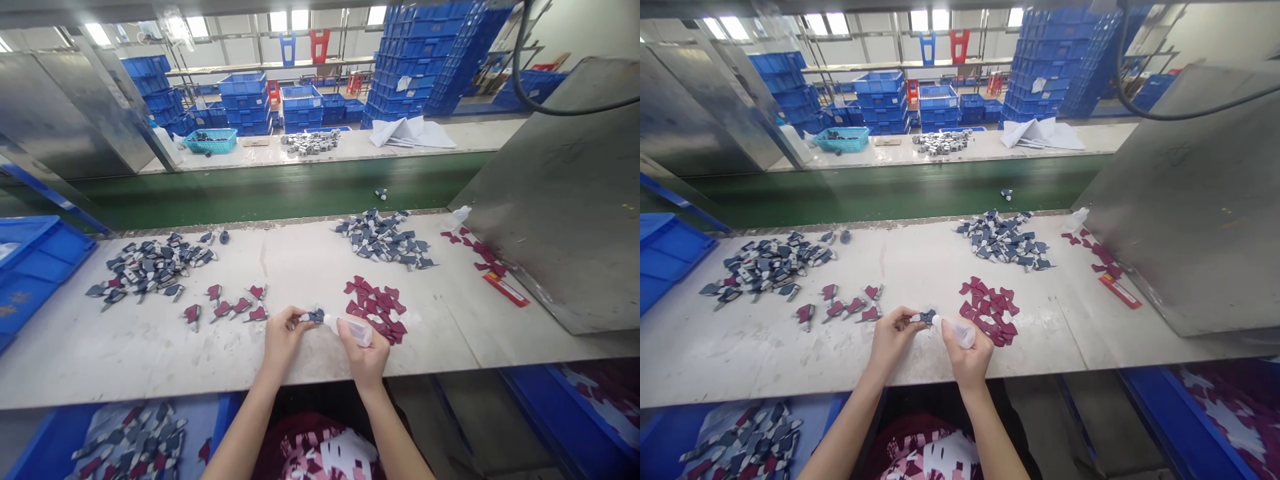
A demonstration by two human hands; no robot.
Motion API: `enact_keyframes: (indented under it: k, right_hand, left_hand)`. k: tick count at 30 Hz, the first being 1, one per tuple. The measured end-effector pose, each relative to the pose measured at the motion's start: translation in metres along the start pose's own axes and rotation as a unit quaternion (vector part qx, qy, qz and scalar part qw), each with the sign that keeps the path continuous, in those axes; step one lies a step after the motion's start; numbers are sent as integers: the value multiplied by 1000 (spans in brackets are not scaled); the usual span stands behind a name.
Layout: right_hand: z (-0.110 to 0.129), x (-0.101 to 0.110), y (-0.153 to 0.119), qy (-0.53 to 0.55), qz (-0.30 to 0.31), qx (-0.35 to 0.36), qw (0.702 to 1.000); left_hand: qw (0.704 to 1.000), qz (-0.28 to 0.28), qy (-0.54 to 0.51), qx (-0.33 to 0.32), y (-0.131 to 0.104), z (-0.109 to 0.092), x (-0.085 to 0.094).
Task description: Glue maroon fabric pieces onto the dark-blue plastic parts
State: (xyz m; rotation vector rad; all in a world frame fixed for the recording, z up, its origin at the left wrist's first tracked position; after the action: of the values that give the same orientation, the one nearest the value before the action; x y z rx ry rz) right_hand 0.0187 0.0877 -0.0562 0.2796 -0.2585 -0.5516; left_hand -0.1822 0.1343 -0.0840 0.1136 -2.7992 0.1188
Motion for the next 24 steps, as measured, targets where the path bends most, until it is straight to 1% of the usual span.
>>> enact_keyframes:
  k: [6, 19, 24]
  right_hand:
    - [4, -3, 1, -2, 10, -7, 1000]
    - [3, -3, 0, 2, 3, -8, 1000]
    - [2, -5, 0, 5, 14, 2, 1000]
  left_hand:
    - [1000, 1, -8, 4, -1, 2, 0]
    - [1000, -5, -7, 11, -1, 0, 1]
    - [1000, -4, -12, 8, -1, 0, 0]
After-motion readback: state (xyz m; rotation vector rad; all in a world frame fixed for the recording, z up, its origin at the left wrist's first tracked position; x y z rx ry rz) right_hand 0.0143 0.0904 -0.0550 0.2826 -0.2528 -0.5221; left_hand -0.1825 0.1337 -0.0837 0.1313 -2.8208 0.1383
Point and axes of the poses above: each hand's wrist, its own y-axis towards the middle knuckle, its own x-axis out of the back of the hand, z = x × y, the point moved 8 cm from there along y, towards the middle knuckle, and after that the axes turned 2 degrees about x, right-handed, at the moved point
